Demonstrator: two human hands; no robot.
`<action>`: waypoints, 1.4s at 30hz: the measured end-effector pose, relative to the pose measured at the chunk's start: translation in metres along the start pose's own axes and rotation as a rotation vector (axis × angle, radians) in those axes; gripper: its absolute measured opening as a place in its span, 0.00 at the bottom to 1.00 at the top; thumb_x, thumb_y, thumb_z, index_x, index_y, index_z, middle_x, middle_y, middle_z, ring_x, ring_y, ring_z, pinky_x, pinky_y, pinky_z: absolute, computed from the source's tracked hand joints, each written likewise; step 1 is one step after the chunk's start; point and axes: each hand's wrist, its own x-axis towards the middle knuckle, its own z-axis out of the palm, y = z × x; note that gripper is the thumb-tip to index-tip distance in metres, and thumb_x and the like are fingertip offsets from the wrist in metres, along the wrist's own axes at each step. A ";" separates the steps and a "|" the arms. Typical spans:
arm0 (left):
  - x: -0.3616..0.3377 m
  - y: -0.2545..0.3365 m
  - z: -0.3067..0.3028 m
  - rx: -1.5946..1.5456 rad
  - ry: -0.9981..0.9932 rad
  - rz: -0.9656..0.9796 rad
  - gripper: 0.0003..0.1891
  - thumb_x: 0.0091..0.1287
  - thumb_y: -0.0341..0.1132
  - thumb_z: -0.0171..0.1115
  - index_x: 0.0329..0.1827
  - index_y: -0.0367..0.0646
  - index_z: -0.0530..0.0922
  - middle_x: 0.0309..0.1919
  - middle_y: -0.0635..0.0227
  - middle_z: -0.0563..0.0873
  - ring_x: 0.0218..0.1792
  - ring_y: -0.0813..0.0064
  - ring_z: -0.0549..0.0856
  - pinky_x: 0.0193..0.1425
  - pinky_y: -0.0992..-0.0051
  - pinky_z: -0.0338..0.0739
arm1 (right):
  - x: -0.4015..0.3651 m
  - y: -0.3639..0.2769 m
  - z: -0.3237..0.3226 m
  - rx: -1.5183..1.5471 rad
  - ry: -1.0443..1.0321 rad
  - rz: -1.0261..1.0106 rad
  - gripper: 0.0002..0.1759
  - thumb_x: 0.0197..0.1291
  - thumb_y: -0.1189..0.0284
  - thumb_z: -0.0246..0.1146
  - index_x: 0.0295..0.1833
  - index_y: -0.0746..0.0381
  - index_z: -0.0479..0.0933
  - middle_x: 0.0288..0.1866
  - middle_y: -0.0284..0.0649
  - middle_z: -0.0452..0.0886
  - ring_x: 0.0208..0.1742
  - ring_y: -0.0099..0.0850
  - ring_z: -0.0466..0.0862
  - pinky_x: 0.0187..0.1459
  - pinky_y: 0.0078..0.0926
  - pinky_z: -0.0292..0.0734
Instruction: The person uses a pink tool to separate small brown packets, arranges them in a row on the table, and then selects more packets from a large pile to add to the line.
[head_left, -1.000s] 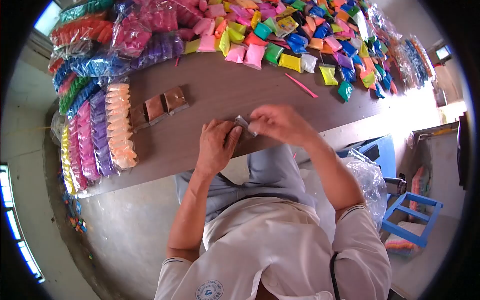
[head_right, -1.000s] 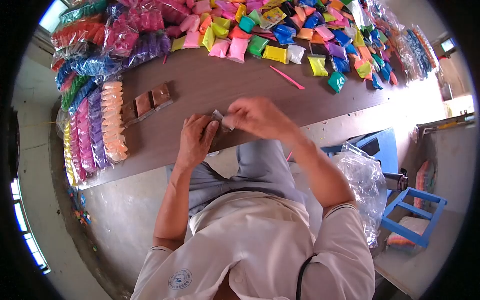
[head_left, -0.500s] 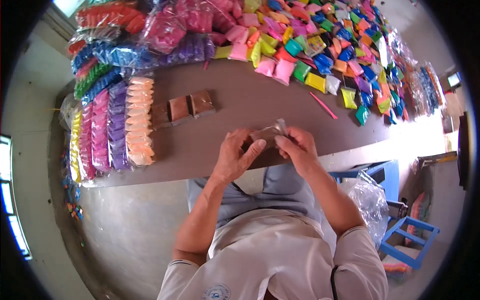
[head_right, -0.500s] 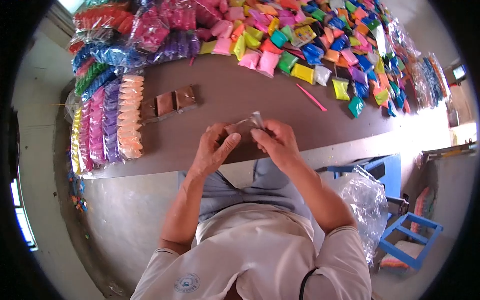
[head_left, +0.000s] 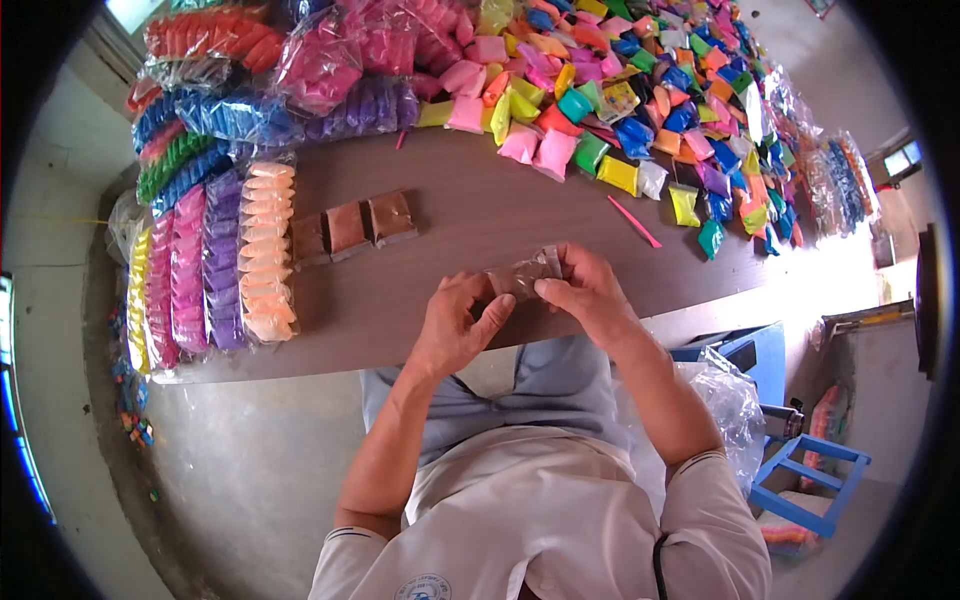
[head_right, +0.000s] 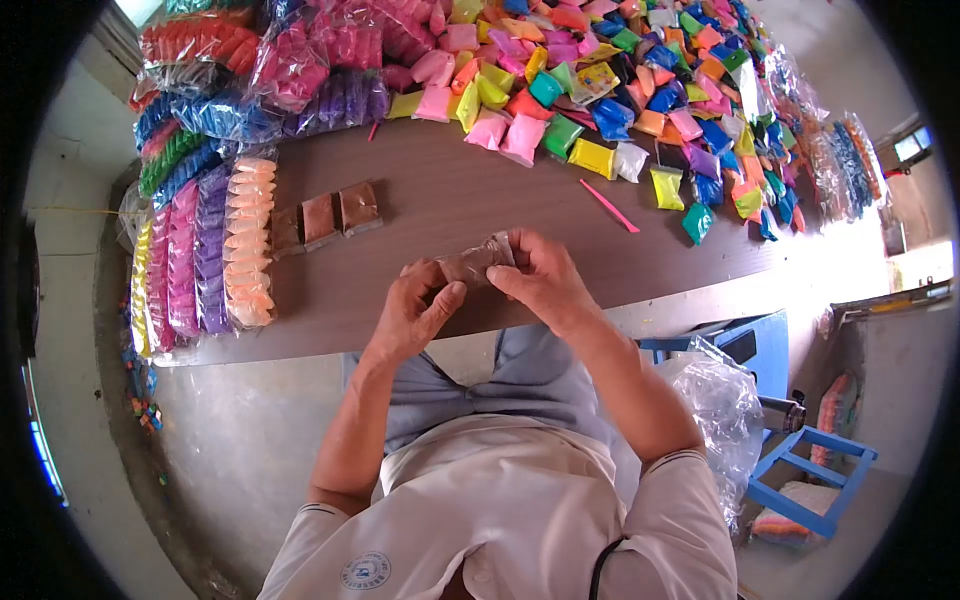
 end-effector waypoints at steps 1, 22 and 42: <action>0.001 0.002 -0.001 0.001 -0.001 0.000 0.14 0.72 0.44 0.64 0.44 0.40 0.84 0.31 0.59 0.81 0.38 0.60 0.77 0.49 0.63 0.71 | 0.003 -0.003 -0.001 0.001 0.000 -0.001 0.17 0.66 0.68 0.68 0.56 0.64 0.80 0.39 0.29 0.82 0.39 0.17 0.78 0.43 0.18 0.74; -0.001 -0.002 0.004 0.057 0.061 0.050 0.10 0.76 0.36 0.57 0.40 0.40 0.82 0.28 0.67 0.83 0.37 0.63 0.79 0.50 0.66 0.71 | 0.112 0.010 0.059 -0.604 0.270 -0.352 0.16 0.60 0.64 0.70 0.42 0.66 0.77 0.30 0.48 0.84 0.34 0.46 0.86 0.38 0.42 0.80; 0.001 0.004 0.004 0.105 0.052 0.139 0.04 0.67 0.30 0.63 0.38 0.40 0.83 0.35 0.61 0.86 0.39 0.56 0.81 0.50 0.62 0.72 | 0.122 0.010 0.064 -1.070 -0.017 -0.844 0.20 0.55 0.69 0.73 0.53 0.63 0.82 0.55 0.41 0.80 0.57 0.43 0.79 0.58 0.39 0.78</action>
